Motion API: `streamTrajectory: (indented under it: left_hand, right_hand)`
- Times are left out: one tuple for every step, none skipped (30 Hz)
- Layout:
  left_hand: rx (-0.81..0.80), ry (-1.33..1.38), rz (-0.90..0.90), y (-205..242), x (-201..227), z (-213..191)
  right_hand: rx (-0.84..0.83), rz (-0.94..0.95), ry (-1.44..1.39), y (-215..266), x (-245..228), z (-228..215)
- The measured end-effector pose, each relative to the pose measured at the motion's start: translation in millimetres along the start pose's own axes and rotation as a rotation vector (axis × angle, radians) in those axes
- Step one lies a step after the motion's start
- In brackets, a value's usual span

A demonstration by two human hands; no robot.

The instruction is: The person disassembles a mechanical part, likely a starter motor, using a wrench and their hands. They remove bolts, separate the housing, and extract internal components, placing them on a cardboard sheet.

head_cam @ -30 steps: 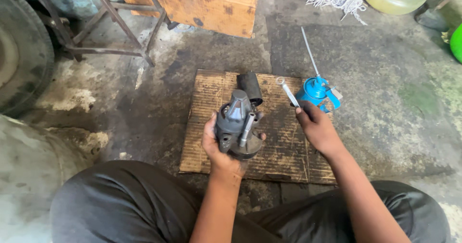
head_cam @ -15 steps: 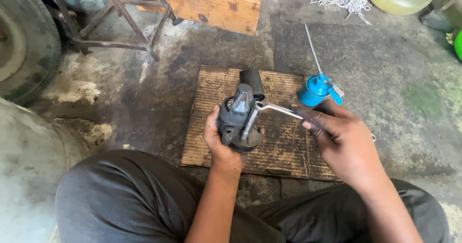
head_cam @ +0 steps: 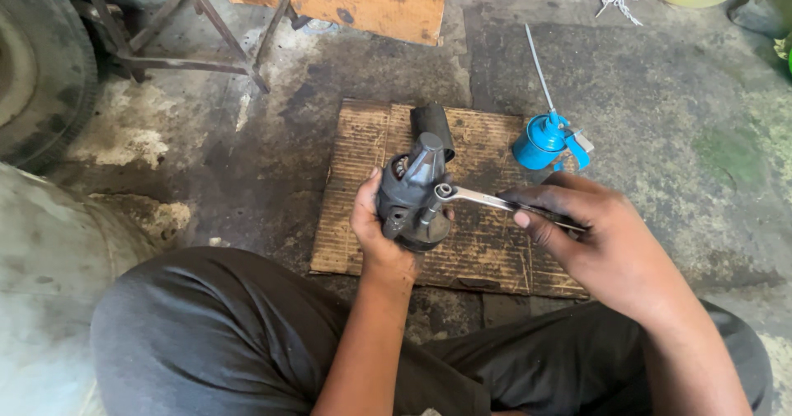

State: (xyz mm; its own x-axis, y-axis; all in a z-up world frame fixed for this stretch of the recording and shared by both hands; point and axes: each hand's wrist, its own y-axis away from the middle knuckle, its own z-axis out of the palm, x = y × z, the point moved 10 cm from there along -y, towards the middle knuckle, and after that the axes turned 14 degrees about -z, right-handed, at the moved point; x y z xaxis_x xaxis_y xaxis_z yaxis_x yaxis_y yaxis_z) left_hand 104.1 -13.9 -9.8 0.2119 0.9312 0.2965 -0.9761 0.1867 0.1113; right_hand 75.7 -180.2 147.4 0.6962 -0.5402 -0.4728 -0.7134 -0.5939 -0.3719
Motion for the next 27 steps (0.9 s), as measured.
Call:
streamTrajectory:
  left_hand:
    - [0.002,-0.006,0.005,0.3,0.7,0.7]
    - [0.005,-0.012,0.010,0.4,1.3,1.0]
    - [0.008,-0.016,0.015,0.6,1.2,0.9]
    - [0.018,-0.023,0.024,1.4,1.2,-0.3]
    - [0.026,-0.031,0.033,1.4,1.1,-1.5]
    - [0.034,-0.039,0.043,1.0,1.1,-2.8]
    - [0.021,-0.056,0.032,0.2,-0.6,-2.2]
    - [0.008,-0.073,0.021,-0.7,-2.0,-1.7]
    - [-0.004,-0.090,0.010,-1.7,-3.4,-1.2]
    - [0.037,-0.080,-0.001,-3.1,-5.2,-6.1]
    - [0.080,-0.071,-0.010,-3.7,-7.5,-11.1]
    - [0.123,-0.062,-0.020,-3.7,-9.4,-16.4]
    - [0.110,-0.093,-0.004,-3.6,-8.9,-15.6]
    - [0.096,-0.123,0.013,-3.3,-8.1,-15.1]
    - [0.081,-0.153,0.031,-3.5,-7.7,-14.3]
    - [0.105,-0.143,0.035,-4.6,-9.0,-18.0]
    - [0.131,-0.137,0.042,-5.4,-8.8,-21.9]
    - [0.157,-0.131,0.050,-5.7,-8.5,-25.9]
    - [0.171,-0.127,0.050,-6.0,-8.7,-28.7]
    - [0.184,-0.123,0.051,-6.9,-8.6,-31.3]
    - [0.196,-0.118,0.050,-7.5,-9.3,-33.2]
    - [0.182,-0.125,0.060,-7.2,-9.9,-32.3]
    - [0.169,-0.132,0.070,-6.7,-11.2,-31.4]
    - [0.155,-0.138,0.079,-6.5,-12.5,-30.6]
    - [0.163,-0.161,0.115,-6.8,-11.3,-31.0]
    - [0.172,-0.184,0.151,-7.5,-10.1,-31.5]
    - [0.184,-0.209,0.186,-6.4,-8.4,-33.1]
  right_hand:
    - [0.012,-0.004,-0.001,-0.7,-0.7,-0.2]
    - [0.007,0.015,-0.012,-1.3,0.7,1.8]
    - [0.001,0.035,-0.022,-2.5,1.9,3.8]
    - [-0.005,0.055,-0.033,-3.7,3.0,5.2]
    - [-0.033,0.175,-0.021,-1.8,13.2,9.4]
    - [-0.060,0.296,-0.009,1.0,22.8,15.4]
    - [-0.088,0.417,0.003,6.2,31.9,19.7]
    - [-0.067,0.384,-0.040,2.2,29.1,21.5]
    - [-0.047,0.351,-0.083,-2.7,26.7,24.9]
    - [-0.026,0.318,-0.126,-6.9,24.5,27.4]
    - [-0.046,0.375,-0.155,-5.7,29.7,33.3]
    - [-0.067,0.432,-0.185,-4.8,34.9,40.0]
    - [-0.088,0.491,-0.211,-2.8,39.8,46.5]
    - [-0.098,0.449,-0.194,-6.6,37.3,50.3]
    - [-0.108,0.406,-0.176,-10.2,34.7,54.3]
    - [-0.117,0.363,-0.159,-12.9,32.2,57.3]
    - [-0.110,0.394,-0.153,-11.3,35.4,59.6]
    - [-0.103,0.424,-0.147,-9.2,38.8,62.0]
    - [-0.097,0.456,-0.141,-6.1,42.2,64.4]
    - [-0.076,0.449,-0.171,-6.1,42.9,67.4]
    - [-0.054,0.443,-0.199,-6.1,43.7,70.3]
    - [-0.032,0.437,-0.228,-5.4,44.2,72.7]
    - [0.002,0.386,-0.096,-5.9,40.2,67.9]
    - [0.036,0.332,0.036,-6.0,32.9,65.4]
    - [0.069,0.276,0.169,-7.7,24.8,62.2]
    - [0.098,0.250,0.249,-9.2,19.3,60.8]
    - [0.126,0.223,0.326,-10.1,12.5,60.4]
